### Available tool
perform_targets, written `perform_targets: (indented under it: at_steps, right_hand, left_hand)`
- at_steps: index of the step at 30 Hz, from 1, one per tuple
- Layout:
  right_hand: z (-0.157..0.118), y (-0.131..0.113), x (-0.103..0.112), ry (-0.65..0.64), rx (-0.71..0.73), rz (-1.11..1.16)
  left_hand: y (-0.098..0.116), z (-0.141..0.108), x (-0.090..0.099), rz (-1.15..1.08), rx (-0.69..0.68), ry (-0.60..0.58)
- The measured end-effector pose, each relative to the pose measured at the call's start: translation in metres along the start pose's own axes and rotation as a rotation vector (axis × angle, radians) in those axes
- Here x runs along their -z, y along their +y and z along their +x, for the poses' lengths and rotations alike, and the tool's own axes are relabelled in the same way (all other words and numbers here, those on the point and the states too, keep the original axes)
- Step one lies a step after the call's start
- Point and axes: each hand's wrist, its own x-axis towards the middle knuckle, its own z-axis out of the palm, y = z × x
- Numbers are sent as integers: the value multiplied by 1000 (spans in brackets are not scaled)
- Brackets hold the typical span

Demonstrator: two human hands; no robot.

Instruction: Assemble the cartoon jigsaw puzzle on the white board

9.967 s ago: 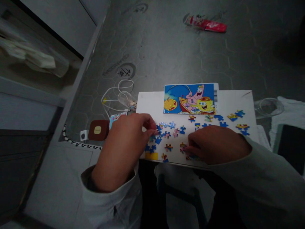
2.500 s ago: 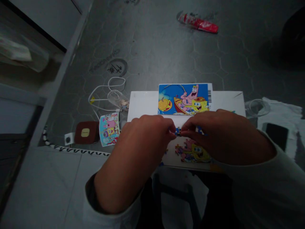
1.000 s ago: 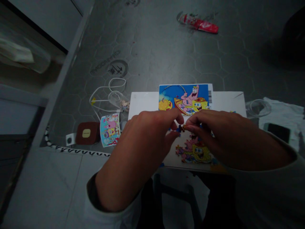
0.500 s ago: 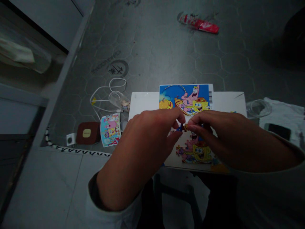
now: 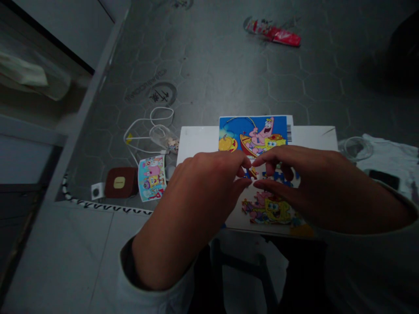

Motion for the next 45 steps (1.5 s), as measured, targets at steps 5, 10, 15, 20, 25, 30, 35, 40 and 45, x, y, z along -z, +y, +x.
perform_targets:
  at_steps: [5,10,15,20,25,30,35,40,45]
  right_hand:
    - [0,1,-1,-12,-21,6]
    - [-1,2,-3,9,-18,-26]
    - [1,3,1,-9,-26,-33]
    - [2,1,2,29,-11,-63]
    - [0,0,3,36,21,-69]
    - [1,0,7,2,-5,-71]
    - [0,-2,9,-26,-33,-55]
    - [-1,-1,10,-33,-26,-34]
    - [-1,1,11,-31,4,-29]
  left_hand:
    - [2,3,2,4,-14,-28]
    - [2,2,2,20,-27,-50]
    - [2,1,2,9,-36,-59]
    - [1,1,2,15,-33,-61]
    - [1,1,1,36,-44,-42]
    - [-2,2,-3,23,-74,-29]
    - [-4,2,-5,-4,-98,-6]
    - [-3,3,-5,23,-116,19]
    - [-6,3,-6,21,-67,-20]
